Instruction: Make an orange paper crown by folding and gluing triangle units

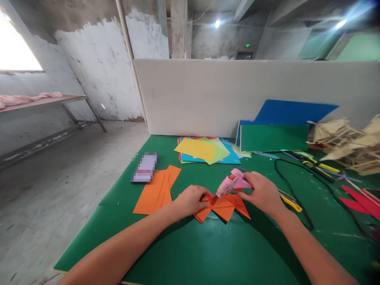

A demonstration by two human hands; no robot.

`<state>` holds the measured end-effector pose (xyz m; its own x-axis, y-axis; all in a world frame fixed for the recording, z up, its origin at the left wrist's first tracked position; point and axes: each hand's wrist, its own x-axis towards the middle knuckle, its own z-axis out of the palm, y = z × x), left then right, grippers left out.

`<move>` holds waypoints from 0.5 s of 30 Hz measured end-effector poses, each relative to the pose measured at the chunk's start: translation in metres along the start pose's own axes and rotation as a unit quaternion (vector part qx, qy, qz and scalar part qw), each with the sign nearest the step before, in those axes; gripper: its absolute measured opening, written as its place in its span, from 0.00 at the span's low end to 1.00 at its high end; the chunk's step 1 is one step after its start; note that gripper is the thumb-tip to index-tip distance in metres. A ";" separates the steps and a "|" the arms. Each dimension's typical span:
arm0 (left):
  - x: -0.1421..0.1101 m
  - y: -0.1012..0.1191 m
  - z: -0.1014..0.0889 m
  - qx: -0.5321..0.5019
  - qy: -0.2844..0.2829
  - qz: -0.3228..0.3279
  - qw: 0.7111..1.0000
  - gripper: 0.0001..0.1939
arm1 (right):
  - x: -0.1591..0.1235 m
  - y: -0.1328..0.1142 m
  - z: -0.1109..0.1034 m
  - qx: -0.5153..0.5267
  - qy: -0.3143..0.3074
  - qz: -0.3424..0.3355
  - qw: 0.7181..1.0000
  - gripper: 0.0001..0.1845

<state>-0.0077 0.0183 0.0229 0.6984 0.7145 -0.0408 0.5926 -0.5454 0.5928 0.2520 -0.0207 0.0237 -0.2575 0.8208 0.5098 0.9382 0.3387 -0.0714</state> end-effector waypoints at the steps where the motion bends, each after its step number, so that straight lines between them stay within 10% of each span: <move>1: 0.000 0.000 0.000 -0.003 -0.002 0.002 1.000 0.13 | 0.000 -0.001 0.002 -0.007 0.003 -0.007 1.000 0.13; 15: -0.001 -0.005 -0.002 -0.041 -0.004 0.010 0.999 0.14 | -0.002 -0.006 0.013 -0.057 0.010 -0.110 0.992 0.12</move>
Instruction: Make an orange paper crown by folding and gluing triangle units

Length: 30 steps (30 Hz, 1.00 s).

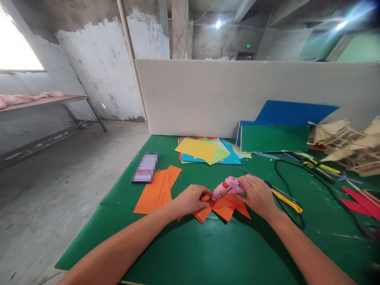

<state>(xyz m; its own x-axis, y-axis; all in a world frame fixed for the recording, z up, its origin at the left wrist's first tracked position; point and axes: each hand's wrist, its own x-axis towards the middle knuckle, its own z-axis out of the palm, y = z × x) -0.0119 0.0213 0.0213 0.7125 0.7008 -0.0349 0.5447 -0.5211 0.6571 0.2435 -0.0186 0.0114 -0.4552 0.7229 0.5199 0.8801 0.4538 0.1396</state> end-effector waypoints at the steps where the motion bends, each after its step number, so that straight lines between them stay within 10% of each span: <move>1: 0.000 0.000 0.000 -0.002 0.001 -0.001 1.000 0.15 | 0.000 0.000 -0.001 -0.002 0.000 -0.008 1.000 0.12; 30: -0.002 -0.001 0.000 -0.033 0.000 -0.022 0.999 0.17 | 0.000 0.008 -0.011 0.013 0.028 -0.062 0.998 0.14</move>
<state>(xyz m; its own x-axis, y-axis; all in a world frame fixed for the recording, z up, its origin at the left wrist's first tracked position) -0.0141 0.0200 0.0202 0.6888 0.7221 -0.0648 0.5452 -0.4570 0.7028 0.2519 -0.0207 0.0222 -0.5515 0.6299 0.5469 0.8133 0.5516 0.1849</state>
